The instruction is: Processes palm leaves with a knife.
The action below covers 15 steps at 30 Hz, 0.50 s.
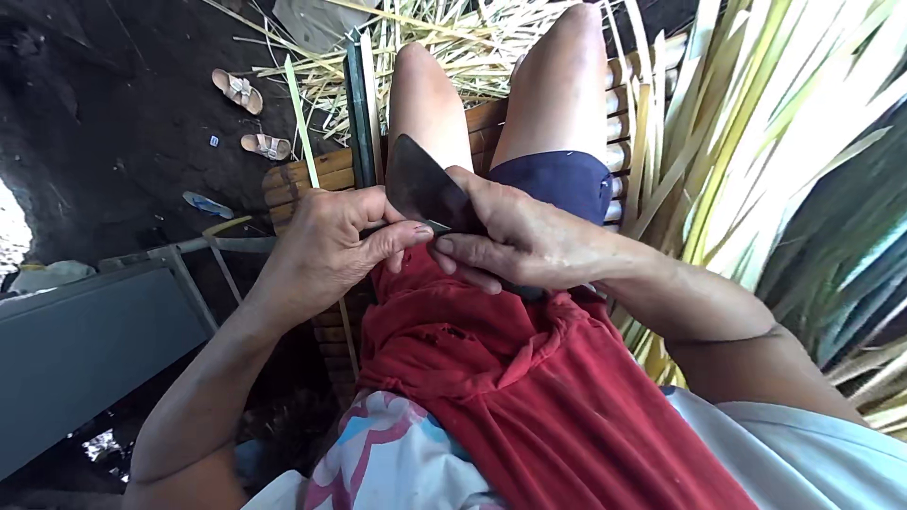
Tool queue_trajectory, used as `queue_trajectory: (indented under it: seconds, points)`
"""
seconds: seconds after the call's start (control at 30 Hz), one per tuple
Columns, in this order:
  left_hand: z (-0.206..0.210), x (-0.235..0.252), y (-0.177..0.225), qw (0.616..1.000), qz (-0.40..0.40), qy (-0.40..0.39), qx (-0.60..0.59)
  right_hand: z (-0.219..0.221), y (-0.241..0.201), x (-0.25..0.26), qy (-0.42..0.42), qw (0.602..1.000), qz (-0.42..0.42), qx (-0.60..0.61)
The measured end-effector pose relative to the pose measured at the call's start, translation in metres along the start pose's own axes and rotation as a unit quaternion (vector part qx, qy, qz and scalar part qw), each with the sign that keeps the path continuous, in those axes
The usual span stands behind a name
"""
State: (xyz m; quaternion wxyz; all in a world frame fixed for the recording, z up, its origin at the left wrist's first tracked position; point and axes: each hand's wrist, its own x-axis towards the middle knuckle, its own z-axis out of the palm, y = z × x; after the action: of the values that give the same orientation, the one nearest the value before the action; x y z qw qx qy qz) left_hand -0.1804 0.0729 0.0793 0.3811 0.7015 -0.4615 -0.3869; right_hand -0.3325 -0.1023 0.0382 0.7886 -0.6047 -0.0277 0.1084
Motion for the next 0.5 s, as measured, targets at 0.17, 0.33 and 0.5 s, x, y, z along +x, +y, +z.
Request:
queue_trajectory:
  seconds: [0.17,0.33,0.5]
  points:
    - [0.001,0.0,0.0,1.0,0.01,0.019,-0.003,0.026,0.018,0.005,0.15,0.94,-0.14,-0.273]
    - [0.002,-0.004,0.02,0.996,-0.013,0.069,0.056,0.012,0.03,0.02,0.108,0.961,-0.198,-0.159]
    - [-0.014,0.006,0.045,0.995,-0.056,-0.068,-0.043,-0.033,0.019,0.021,0.11,0.979,-0.171,-0.021]
